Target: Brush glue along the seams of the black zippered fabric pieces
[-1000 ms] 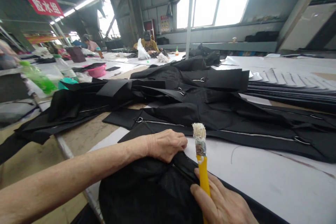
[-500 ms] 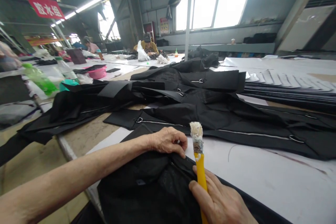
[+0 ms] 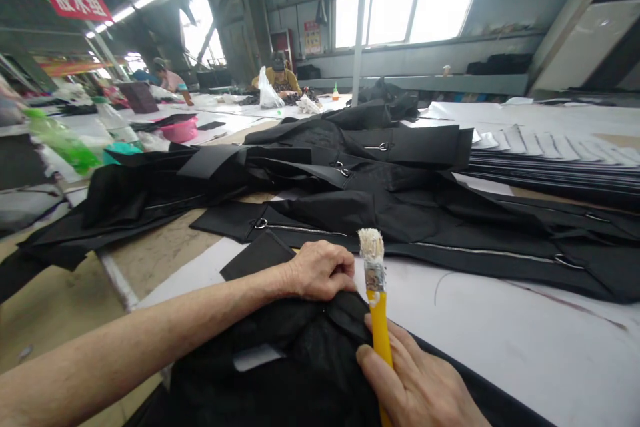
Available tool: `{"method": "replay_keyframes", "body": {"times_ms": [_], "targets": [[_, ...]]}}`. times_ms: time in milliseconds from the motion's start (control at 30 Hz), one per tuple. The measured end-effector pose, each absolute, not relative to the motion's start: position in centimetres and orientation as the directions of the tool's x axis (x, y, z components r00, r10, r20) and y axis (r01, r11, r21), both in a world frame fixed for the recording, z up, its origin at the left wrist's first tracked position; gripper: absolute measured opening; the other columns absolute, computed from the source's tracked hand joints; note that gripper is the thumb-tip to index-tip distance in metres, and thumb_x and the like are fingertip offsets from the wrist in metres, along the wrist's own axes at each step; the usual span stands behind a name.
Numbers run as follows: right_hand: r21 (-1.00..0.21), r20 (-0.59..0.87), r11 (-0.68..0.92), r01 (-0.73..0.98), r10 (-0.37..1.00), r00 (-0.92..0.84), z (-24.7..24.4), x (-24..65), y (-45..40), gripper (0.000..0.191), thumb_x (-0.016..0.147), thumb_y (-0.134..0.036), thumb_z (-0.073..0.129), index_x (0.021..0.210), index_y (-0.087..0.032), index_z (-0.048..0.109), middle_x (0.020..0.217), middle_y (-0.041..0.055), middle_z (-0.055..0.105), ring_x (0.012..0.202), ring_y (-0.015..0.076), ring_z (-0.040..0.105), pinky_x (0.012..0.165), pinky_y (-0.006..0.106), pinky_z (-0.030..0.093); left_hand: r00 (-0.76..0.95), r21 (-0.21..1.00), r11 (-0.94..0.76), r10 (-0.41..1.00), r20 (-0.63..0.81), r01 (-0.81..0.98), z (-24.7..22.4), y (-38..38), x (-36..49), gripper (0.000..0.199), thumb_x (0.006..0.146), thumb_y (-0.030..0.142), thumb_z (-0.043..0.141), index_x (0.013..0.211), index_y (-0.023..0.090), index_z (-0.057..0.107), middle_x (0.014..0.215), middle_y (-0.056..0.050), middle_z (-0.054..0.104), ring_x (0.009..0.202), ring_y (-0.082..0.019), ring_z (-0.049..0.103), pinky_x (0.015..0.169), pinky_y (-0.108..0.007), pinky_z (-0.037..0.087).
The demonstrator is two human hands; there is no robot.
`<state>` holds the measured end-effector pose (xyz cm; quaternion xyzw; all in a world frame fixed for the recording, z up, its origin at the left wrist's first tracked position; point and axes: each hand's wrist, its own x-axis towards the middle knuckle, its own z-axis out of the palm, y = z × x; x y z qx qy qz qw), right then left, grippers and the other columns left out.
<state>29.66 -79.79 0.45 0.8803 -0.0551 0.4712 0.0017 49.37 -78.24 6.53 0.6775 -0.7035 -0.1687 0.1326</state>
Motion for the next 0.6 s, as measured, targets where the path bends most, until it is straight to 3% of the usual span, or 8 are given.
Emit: {"method": "replay_keyframes", "body": {"times_ms": [133, 233, 333, 400, 600], "targets": [[-0.019, 0.791, -0.998, -0.068, -0.056, 0.609, 2.0, 29.3, -80.1, 0.031, 0.079, 0.001, 0.028, 0.078, -0.017, 0.053, 0.085, 0.0088, 0.066, 0.089, 0.0204, 0.064, 0.065, 0.022, 0.052, 0.005, 0.544, -0.006, -1.0, -0.004, -0.839, 7.1, -77.0, 50.2, 0.005, 0.079, 0.016, 0.061, 0.079, 0.013, 0.065, 0.07, 0.002, 0.063, 0.065, -0.011, 0.057, 0.061, -0.018, 0.042], [0.066, 0.718, -0.997, -0.034, 0.024, 0.696, 2.7, 29.1, -80.3, 0.029, 0.078, 0.001, 0.032, 0.08, -0.017, 0.054, 0.087, 0.0089, 0.066, 0.089, 0.0202, 0.065, 0.065, 0.02, 0.053, 0.019, 0.56, 0.038, -0.995, 0.095, -0.828, 8.0, -74.4, 50.2, 0.013, 0.081, 0.014, 0.058, 0.091, 0.012, 0.065, 0.085, -0.002, 0.064, 0.079, -0.013, 0.059, 0.075, -0.022, 0.046], [0.079, 0.771, -0.995, -0.064, 0.021, 0.636, 2.6, 29.1, -80.7, 0.031, 0.082, 0.0, 0.028, 0.079, -0.017, 0.054, 0.086, 0.0096, 0.067, 0.088, 0.0199, 0.066, 0.067, 0.021, 0.054, -0.124, 0.478, 0.238, -0.958, 0.257, -0.845, 7.9, -71.3, 49.3, 0.022, 0.083, 0.013, 0.054, 0.103, 0.015, 0.063, 0.1, -0.006, 0.063, 0.096, -0.018, 0.056, 0.089, -0.03, 0.046], [0.124, 0.8, -0.99, -0.073, 0.057, 0.597, 2.6, 29.1, -81.0, 0.032, 0.085, -0.001, 0.028, 0.083, -0.016, 0.056, 0.086, 0.0104, 0.068, 0.084, 0.0199, 0.067, 0.068, 0.024, 0.055, -0.181, 0.394, 0.314, -0.923, 0.339, -0.864, 7.0, -69.8, 48.3, 0.026, 0.086, 0.01, 0.048, 0.108, 0.015, 0.061, 0.102, -0.008, 0.063, 0.096, -0.019, 0.055, 0.087, -0.033, 0.049], [0.372, 0.67, -0.928, -0.026, 0.249, 0.699, 4.2, 27.8, -82.6, 0.019, 0.092, -0.018, 0.048, 0.102, -0.018, 0.064, 0.088, 0.0083, 0.069, 0.081, 0.0207, 0.068, 0.067, 0.025, 0.057, -0.078, 0.196, 0.252, -0.778, 0.623, -0.948, 3.8, -68.8, 46.2, 0.038, 0.08, -0.002, 0.038, 0.111, 0.01, 0.056, 0.107, -0.014, 0.06, 0.099, -0.02, 0.055, 0.084, -0.032, 0.055]]}}
